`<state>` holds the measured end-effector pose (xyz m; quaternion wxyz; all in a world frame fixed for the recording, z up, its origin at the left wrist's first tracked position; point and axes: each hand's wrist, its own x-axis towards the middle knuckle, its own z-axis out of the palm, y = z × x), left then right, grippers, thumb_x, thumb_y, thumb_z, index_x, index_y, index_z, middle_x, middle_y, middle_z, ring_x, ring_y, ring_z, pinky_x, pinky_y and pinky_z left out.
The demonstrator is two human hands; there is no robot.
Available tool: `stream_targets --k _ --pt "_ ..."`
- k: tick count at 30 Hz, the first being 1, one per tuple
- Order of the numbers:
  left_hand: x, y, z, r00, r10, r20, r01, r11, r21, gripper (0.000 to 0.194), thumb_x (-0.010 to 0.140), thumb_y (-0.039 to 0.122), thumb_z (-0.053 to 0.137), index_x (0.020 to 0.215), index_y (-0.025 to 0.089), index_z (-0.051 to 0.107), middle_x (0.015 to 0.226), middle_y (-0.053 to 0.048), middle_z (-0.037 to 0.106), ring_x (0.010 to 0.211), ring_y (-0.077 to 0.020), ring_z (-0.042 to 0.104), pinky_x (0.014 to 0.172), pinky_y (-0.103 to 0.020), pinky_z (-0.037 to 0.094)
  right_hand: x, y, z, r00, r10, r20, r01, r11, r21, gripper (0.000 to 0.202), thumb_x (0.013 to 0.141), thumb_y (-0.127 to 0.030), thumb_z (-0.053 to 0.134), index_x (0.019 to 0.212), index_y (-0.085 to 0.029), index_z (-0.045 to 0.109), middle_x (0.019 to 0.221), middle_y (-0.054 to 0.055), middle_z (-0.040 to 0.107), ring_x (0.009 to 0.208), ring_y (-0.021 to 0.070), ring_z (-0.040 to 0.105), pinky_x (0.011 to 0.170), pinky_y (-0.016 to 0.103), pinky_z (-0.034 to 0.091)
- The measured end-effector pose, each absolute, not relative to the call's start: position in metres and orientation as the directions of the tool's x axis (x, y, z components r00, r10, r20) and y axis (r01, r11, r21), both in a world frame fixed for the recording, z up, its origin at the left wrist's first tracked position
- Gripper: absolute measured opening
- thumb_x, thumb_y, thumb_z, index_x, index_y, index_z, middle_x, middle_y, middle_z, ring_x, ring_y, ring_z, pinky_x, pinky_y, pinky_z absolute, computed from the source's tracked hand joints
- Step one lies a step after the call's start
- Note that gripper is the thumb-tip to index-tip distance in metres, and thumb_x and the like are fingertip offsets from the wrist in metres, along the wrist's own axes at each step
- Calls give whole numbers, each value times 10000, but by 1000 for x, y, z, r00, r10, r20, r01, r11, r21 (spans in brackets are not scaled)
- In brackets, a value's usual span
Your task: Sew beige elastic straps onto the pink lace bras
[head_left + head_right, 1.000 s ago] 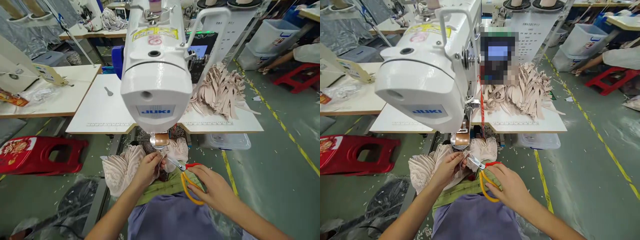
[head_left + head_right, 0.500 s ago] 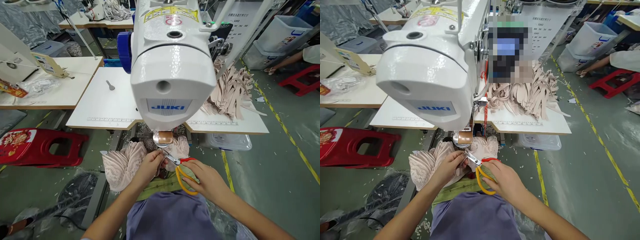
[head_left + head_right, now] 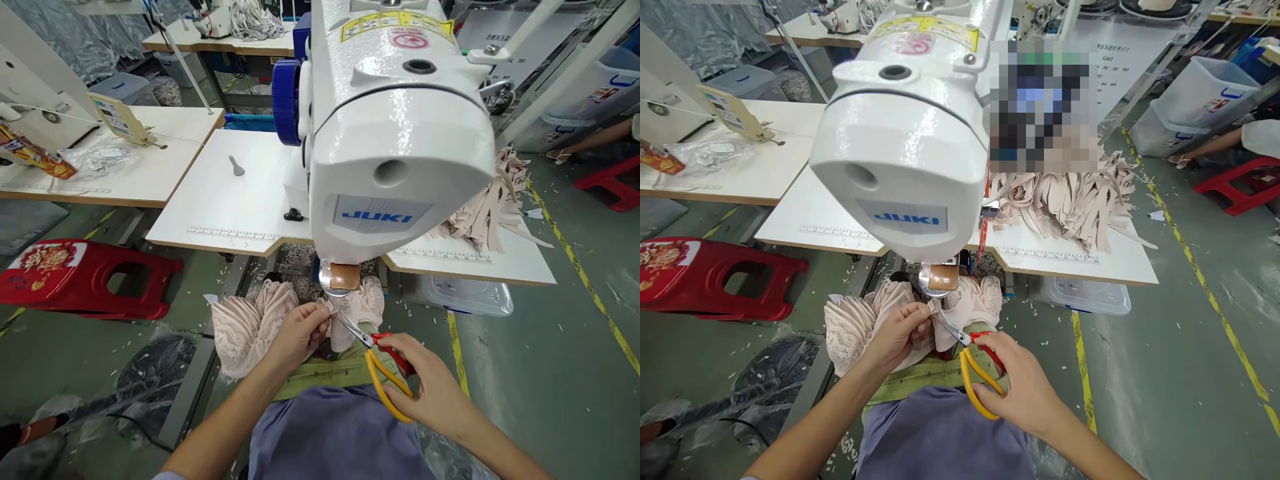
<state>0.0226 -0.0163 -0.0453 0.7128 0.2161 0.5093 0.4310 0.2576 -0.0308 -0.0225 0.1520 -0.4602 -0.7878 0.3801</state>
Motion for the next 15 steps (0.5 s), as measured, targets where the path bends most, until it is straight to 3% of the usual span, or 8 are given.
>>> stream_targets --k 7,15 --pt "22 -18 -50 54 877 -477 -329 467 821 496 616 597 795 592 169 546 552 42 509 497 -61 376 496 -209 284 243 -21 -28 -517 838 -174 639 243 -730 395 766 -287 618 1157 -236 617 1068 84 680 740 188 628 667 322 538" --pt "21 -23 -57 -13 912 -410 -216 398 892 384 736 495 732 605 167 583 586 36 521 566 -92 423 555 -230 327 246 -14 -38 -517 827 -221 616 180 -767 331 867 -332 598 1181 -248 658 1126 71 711 946 209 682 719 284 552"
